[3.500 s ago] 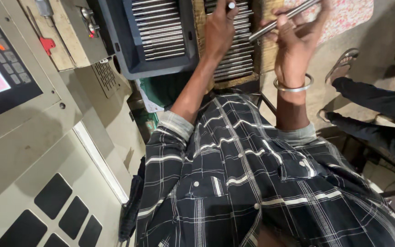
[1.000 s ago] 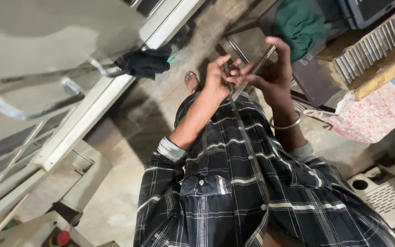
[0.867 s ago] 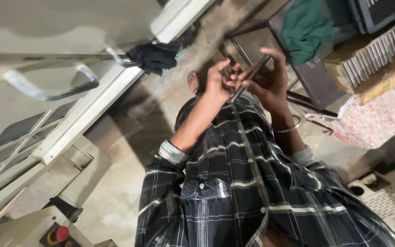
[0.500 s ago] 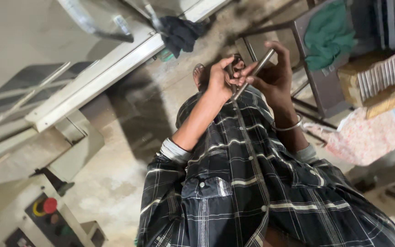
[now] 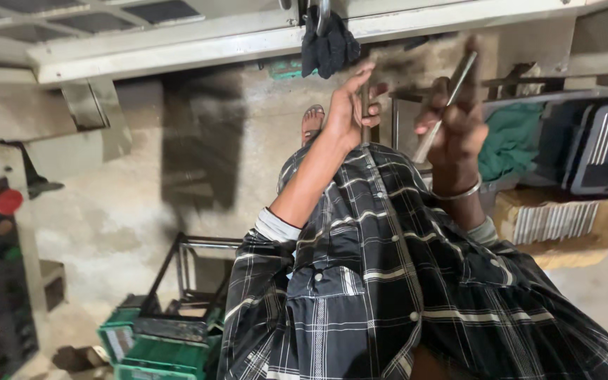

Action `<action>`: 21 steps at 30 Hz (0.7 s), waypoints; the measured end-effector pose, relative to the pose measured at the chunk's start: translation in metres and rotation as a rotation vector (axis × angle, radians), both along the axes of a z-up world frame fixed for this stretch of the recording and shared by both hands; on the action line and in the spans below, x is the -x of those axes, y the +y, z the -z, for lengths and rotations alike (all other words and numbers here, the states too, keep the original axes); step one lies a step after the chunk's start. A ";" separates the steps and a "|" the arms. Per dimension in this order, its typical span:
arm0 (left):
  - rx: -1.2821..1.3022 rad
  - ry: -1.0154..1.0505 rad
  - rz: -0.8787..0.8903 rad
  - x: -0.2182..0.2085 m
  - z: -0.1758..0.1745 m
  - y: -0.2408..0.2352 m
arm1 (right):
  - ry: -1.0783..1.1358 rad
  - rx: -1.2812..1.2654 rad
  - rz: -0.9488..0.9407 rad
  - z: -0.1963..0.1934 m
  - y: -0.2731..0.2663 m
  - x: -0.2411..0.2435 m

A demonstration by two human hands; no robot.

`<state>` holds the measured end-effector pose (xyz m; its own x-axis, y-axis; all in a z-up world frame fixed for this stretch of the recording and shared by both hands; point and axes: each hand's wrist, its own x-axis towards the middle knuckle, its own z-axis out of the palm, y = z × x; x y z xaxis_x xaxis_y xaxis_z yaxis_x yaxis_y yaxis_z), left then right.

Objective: The person uses an Allen key to tighten or loosen bolts on a large industrial machine. They select the tool from a tray, wipe the machine surface with a cloth, and then insert the key into the bolt to turn it.

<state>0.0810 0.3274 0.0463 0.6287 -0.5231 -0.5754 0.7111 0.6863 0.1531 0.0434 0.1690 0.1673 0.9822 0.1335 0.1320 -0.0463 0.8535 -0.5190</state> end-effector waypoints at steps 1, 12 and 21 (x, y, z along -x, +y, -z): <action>0.012 -0.026 -0.014 0.000 -0.005 -0.001 | 0.010 0.130 0.048 0.003 0.000 -0.005; 0.239 -0.030 -0.185 0.002 -0.022 -0.016 | -0.140 0.956 0.146 0.022 0.004 0.005; 0.344 -0.075 -0.359 0.007 -0.020 -0.018 | -0.278 1.119 0.022 -0.004 0.005 0.003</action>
<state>0.0740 0.3096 0.0659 0.8367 -0.4179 -0.3540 0.4166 0.9052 -0.0838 0.0403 0.1735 0.1716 0.9412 0.2958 0.1631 0.1979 -0.0916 -0.9759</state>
